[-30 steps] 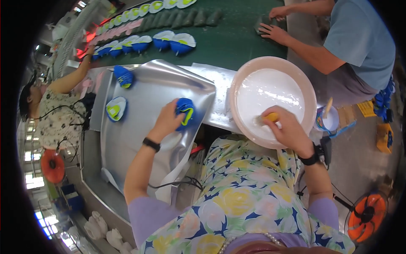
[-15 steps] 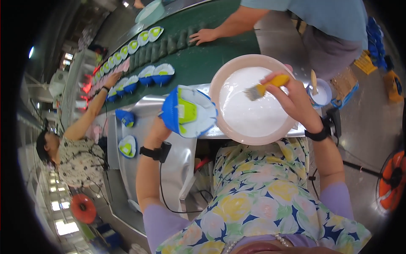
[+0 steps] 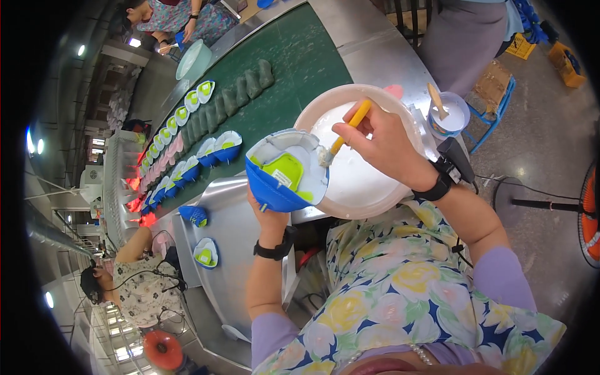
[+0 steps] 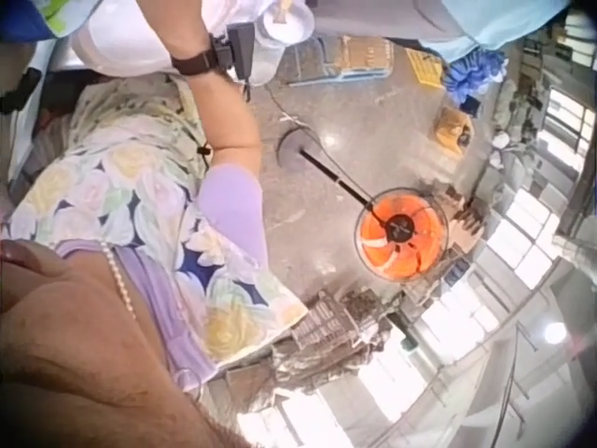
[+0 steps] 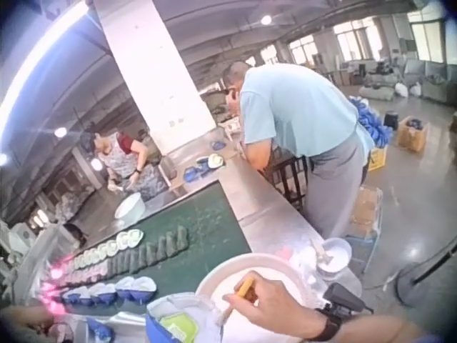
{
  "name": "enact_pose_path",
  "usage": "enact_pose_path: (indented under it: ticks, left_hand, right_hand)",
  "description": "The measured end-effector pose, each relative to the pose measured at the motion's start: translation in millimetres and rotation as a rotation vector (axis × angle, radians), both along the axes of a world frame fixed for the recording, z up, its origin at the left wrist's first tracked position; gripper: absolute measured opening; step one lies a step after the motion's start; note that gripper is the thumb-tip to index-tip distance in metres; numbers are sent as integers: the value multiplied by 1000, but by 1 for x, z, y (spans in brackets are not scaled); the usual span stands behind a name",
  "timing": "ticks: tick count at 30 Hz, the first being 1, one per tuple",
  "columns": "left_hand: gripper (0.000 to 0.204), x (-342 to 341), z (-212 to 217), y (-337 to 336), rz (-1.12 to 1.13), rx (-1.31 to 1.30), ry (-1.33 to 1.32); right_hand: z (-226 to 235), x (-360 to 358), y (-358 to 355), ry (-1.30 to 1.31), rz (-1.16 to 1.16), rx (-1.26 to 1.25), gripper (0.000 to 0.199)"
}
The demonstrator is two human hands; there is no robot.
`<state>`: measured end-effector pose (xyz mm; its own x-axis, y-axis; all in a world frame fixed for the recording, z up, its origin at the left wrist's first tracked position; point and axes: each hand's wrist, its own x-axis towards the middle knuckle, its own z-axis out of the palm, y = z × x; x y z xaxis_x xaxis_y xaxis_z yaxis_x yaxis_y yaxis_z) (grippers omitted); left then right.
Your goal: The recorder applies white adhesive to blue and green shoe uppers using a brush and then places them on an assembly line.
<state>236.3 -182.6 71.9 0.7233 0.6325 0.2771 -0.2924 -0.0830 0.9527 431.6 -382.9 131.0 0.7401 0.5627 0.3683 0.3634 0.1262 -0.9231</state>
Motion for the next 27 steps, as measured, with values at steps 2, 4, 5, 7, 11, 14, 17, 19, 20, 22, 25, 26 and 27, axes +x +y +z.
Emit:
enact_pose_path:
  ticks: [2,4,5,7,11,14,17,19,20,22,25,26,27]
  left_hand:
    - [39,3,-1,-6,2,-250,-140]
    - [38,7,-1,-8,128,-29,-98]
    - [38,8,1,-10,130,-23,-96]
    - [37,11,12,-16,55,-183,-287]
    - [36,17,17,-6,474,945,-62]
    - [37,15,31,-7,299,616,196]
    - [36,6,17,7,-180,-496,324]
    - [39,10,9,-1,-203,-736,447]
    - [40,10,6,-10,-296,-948,425]
    - [42,19,13,-37,-402,-1237,426]
    - [44,23,19,-62,-376,-1291,531]
    - [43,21,16,-63,-401,-1344,487]
    - [42,20,16,-64,-426,-1398,441]
  right_hand:
    - [-16,-5,3,96,1,-13,27]
    - [-19,-11,5,189,3,-27,29]
    - [-18,-16,5,304,40,-4,29]
    - [-16,-21,3,420,77,23,29]
    - [-14,-19,-4,423,111,109,26]
    - [-15,-5,-13,213,122,181,20]
    - [-5,1,-24,9,183,169,14]
    - [-3,-1,-27,-155,233,200,15]
    - [-3,-1,-26,-151,230,200,15]
    - [-2,-1,-23,-406,385,299,20]
    - [9,-7,-20,-508,471,262,22]
    - [8,-6,-20,-542,449,229,21]
    - [7,-3,-22,-543,445,230,21]
